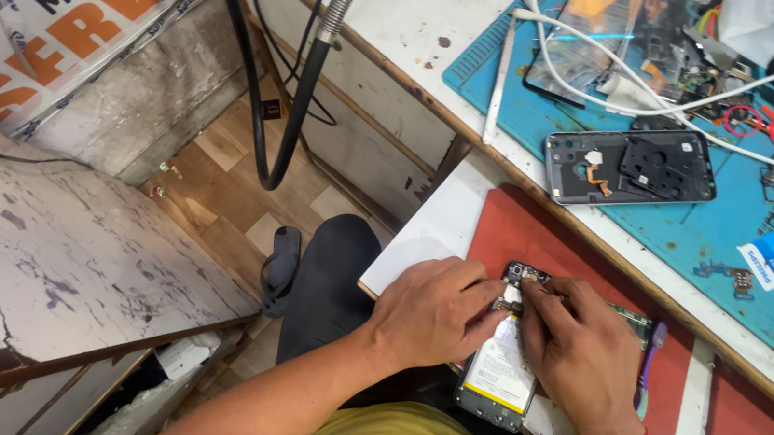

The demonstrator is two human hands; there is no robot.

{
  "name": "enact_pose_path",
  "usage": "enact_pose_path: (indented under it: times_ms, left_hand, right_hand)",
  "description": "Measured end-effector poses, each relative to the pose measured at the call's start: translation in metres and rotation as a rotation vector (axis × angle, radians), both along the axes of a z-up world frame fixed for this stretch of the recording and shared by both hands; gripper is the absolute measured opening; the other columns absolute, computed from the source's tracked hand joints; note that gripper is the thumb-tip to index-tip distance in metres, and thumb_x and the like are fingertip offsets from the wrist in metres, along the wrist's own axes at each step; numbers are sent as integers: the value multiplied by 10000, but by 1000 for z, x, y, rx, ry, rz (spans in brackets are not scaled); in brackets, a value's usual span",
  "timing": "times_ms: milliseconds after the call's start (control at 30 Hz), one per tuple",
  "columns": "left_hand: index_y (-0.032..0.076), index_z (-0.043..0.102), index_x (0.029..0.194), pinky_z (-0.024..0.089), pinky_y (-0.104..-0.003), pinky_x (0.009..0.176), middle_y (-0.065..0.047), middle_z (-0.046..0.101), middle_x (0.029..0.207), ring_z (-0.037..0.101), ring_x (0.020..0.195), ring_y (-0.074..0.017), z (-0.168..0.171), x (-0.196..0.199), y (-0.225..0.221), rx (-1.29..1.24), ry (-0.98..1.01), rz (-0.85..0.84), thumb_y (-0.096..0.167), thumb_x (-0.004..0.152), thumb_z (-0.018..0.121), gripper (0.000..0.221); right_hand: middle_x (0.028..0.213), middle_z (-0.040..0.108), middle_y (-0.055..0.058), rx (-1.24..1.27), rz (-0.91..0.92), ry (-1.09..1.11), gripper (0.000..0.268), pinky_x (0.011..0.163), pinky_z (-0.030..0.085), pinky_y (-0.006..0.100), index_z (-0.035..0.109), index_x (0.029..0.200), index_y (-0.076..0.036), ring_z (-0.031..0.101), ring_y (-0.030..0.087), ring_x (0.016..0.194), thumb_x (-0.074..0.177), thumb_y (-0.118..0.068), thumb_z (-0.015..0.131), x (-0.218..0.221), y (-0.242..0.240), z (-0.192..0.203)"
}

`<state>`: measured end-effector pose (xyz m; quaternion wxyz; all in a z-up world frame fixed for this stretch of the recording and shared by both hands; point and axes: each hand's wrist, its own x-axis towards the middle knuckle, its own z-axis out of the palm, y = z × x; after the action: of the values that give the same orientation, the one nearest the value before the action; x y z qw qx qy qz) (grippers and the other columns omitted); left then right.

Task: The person disassembles a smartphone, removing the motherboard and battery. They then use a heat gun to apply heat to the motherboard components and clean the board with a brush.

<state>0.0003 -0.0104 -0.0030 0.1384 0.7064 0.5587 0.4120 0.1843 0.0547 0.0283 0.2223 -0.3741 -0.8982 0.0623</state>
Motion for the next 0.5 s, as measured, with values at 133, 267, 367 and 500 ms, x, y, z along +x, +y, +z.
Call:
enact_pose_path:
  times_ms: [133, 267, 367, 500]
  left_hand:
    - [62, 733, 1029, 511, -389, 655, -46, 580, 841, 630, 761, -239, 3, 0, 0, 5, 13, 3, 237, 906, 752, 214]
    - [61, 729, 1034, 511, -385, 657, -49, 578, 842, 630, 761, -237, 4, 1, 0, 15, 14, 2, 238, 911, 749, 216]
    - [59, 728, 1036, 510, -386, 655, -51, 578, 845, 632, 764, -239, 3, 1, 0, 21, 15, 3, 236, 911, 748, 218]
    - [56, 727, 1031, 511, -387, 656, -55, 580, 852, 631, 764, -243, 3, 1, 1, 29, 22, 2, 235, 910, 753, 218]
  right_hand:
    - [943, 708, 50, -21, -11, 9, 201, 611, 540, 368, 786, 1026, -115, 687, 257, 725, 827, -107, 760, 0, 0, -1]
    - [941, 703, 56, -42, -10, 29, 203, 602, 541, 367, 788, 1034, -117, 685, 250, 710, 834, -112, 759, 2, 1, -2]
    - [943, 704, 57, -62, -19, 27, 211, 596, 543, 369, 789, 1041, -119, 689, 252, 712, 831, -115, 761, 3, 1, -3]
    - [952, 704, 60, -71, -19, 34, 215, 607, 550, 371, 787, 1042, -119, 694, 257, 724, 829, -117, 760, 5, 2, -6]
